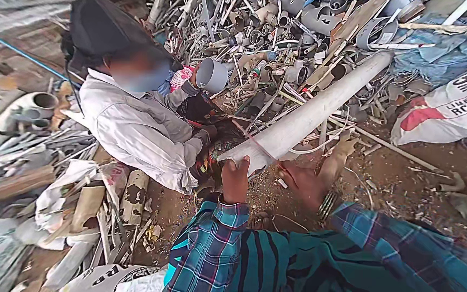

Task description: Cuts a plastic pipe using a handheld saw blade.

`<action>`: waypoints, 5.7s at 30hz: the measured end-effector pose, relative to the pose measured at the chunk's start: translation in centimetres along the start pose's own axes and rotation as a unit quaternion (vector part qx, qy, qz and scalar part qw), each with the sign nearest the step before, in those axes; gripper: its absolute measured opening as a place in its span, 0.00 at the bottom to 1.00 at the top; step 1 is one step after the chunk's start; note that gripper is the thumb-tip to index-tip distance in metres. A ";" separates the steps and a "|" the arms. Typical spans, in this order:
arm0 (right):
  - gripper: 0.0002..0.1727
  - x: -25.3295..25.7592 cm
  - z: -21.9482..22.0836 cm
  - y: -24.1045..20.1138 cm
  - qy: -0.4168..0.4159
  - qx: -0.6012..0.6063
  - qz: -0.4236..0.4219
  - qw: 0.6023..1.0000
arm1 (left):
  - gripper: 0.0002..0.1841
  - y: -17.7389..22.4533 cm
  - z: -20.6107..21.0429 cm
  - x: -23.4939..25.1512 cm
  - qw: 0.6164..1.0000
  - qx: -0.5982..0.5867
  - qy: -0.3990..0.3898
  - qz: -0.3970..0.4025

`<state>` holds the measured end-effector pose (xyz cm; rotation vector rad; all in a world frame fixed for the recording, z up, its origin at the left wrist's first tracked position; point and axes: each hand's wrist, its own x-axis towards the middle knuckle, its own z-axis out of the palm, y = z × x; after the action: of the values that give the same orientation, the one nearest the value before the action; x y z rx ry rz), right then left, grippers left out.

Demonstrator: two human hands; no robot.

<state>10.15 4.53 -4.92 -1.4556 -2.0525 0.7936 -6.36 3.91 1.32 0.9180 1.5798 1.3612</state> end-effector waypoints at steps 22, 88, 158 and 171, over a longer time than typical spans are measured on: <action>0.24 -0.1 -3.3 6.9 0.029 0.059 0.268 0.961 | 0.03 -3.7 -0.7 -3.1 0.998 0.002 -0.067 0.021; 0.25 -1.8 -2.7 9.3 0.017 -0.024 0.314 0.949 | 0.19 -3.1 0.2 -1.8 0.937 -0.181 0.035 -0.296; 0.24 -2.0 -2.5 7.0 0.002 0.044 0.283 0.958 | 0.10 -4.4 -2.4 -1.1 0.948 -0.212 -0.137 -0.194; 0.22 -2.7 -3.2 7.3 0.028 0.021 0.211 0.977 | 0.15 -5.0 -1.5 -1.1 0.971 -0.176 -0.159 0.025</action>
<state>17.99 4.39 -7.92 -1.8983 -1.6933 0.9380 -7.39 1.63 -3.43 0.9058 1.0382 1.3925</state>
